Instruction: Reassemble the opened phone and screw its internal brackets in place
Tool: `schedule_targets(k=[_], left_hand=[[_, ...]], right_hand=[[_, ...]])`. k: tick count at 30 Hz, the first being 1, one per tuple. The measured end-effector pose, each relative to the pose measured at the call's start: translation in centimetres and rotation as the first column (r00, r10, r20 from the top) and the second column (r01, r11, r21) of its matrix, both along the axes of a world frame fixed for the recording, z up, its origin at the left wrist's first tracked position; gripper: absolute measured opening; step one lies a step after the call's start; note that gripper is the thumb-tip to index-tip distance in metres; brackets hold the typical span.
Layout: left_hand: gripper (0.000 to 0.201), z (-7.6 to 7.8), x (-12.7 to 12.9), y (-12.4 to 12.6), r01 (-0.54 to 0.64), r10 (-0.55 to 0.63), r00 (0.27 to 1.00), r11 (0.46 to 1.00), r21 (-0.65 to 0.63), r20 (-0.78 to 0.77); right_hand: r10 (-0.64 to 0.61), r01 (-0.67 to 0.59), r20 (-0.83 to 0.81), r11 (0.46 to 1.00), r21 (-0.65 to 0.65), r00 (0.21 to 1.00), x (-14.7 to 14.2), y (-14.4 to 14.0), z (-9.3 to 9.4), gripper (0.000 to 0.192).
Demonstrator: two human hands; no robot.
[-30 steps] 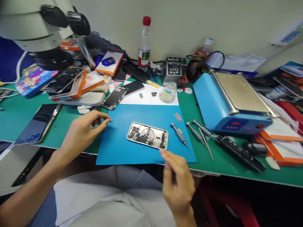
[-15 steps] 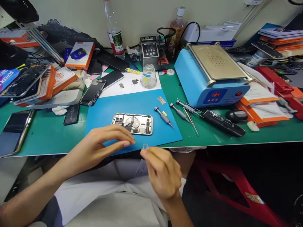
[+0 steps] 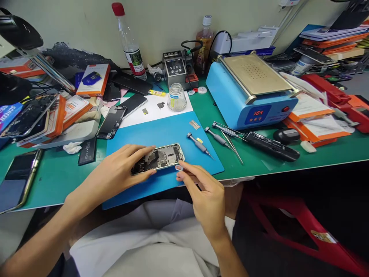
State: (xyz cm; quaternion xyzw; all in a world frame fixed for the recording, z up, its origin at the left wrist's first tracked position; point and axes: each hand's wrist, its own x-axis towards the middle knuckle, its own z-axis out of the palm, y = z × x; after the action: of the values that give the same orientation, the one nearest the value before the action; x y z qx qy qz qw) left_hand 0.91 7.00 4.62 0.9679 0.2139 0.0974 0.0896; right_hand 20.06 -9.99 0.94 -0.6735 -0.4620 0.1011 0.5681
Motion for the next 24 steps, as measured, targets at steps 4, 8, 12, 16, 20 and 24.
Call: schedule_targets(k=[4, 8, 12, 16, 20, 24], left_hand=[[0.055, 0.5, -0.1, 0.3, -0.012, 0.013, 1.000, 1.000, -0.021, 0.008], [0.057, 0.6, 0.0, 0.5, -0.030, 0.030, 0.999, 0.999, -0.031, 0.016], [0.059, 0.5, 0.0, 0.5, -0.042, 0.043, 0.999, 0.998, -0.045, 0.021], [0.059, 0.3, -0.1, 0.6, -0.051, 0.052, 0.998, 0.997, -0.061, 0.023], [0.059, 0.2, -0.1, 0.7, -0.060, 0.061, 0.998, 0.996, -0.065, 0.022], [0.059, 0.4, 0.0, 0.8, -0.058, 0.058, 0.998, 0.995, -0.084, 0.003]], right_hand=[[-0.061, 0.050, 0.154, 0.996, 0.069, 0.986, -0.1, 0.6, -0.1, 0.023], [-0.071, 0.033, 0.297, 0.991, 0.130, 0.952, -0.2, 1.1, -0.5, 0.024], [-0.055, 0.002, 0.344, 0.988, 0.154, 0.937, -0.3, 1.4, -1.0, 0.026], [-0.043, -0.010, 0.334, 0.988, 0.155, 0.942, -0.3, 1.7, -1.5, 0.027], [0.017, -0.076, 0.361, 0.986, 0.148, 0.933, -0.1, 1.8, -1.4, 0.029], [0.057, -0.121, 0.400, 0.983, 0.136, 0.915, 0.7, 1.8, -1.1, 0.031]])
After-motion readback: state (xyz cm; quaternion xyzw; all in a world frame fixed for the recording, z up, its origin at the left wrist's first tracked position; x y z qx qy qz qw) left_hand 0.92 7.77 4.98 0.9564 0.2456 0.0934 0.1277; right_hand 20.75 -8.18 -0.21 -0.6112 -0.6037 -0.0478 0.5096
